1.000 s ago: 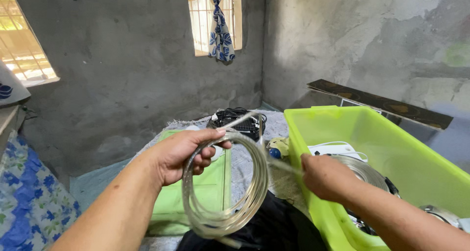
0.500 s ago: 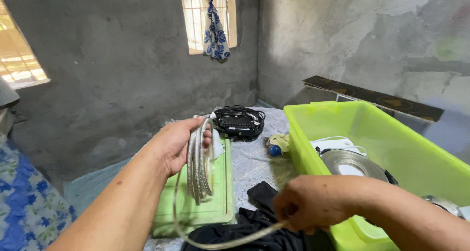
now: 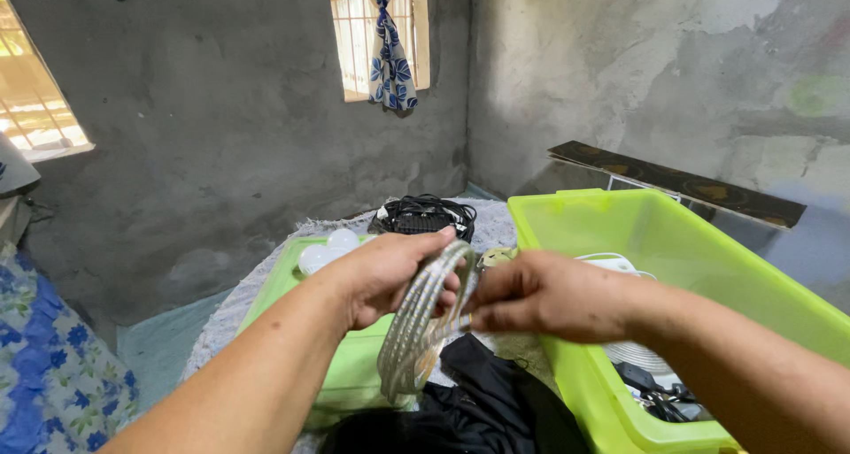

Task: The person coils a flexible LED neon strip light on a table, secures the coil with a zip tie, and places it into a green storage bin holding other lighting decorations. They then pick up and handle a black fabric item.

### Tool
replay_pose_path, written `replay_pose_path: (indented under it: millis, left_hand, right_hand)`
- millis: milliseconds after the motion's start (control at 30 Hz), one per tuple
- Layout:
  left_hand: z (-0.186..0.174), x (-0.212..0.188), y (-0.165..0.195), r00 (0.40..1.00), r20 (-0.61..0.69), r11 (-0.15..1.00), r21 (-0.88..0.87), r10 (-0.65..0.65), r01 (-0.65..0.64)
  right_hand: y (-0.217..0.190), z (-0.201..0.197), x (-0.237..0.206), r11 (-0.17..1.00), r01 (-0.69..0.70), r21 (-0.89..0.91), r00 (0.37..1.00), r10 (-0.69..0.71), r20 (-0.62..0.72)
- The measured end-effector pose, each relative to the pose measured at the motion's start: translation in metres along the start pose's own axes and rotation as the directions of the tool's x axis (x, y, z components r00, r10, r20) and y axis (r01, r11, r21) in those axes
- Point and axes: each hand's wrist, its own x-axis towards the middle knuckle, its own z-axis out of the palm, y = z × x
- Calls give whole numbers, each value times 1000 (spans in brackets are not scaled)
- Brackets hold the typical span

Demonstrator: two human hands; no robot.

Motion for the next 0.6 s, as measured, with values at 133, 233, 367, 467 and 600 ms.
replay_pose_path:
  millis: [133, 233, 367, 467, 600]
  left_hand:
    - [31, -4, 14, 999, 1, 996, 78, -34, 34]
    - [44, -6, 25, 1000, 13, 998, 60, -5, 4]
    - [55, 0, 45, 996, 77, 986, 156, 44, -55]
    - [65, 6, 60, 991, 112, 974, 206, 72, -94]
    - [80, 14, 76, 988, 135, 973, 210, 69, -97]
  right_hand:
    - [22, -30, 8, 975, 215, -55, 953, -222, -204]
    - [36, -39, 19, 954, 301, 9, 889, -277, -363]
    - [47, -47, 19, 894, 443, -69, 728, -404, -553]
    - [52, -53, 7, 856, 501, -129, 644, -468, -606]
    - [60, -64, -6, 900, 436, -6, 693, -340, -636]
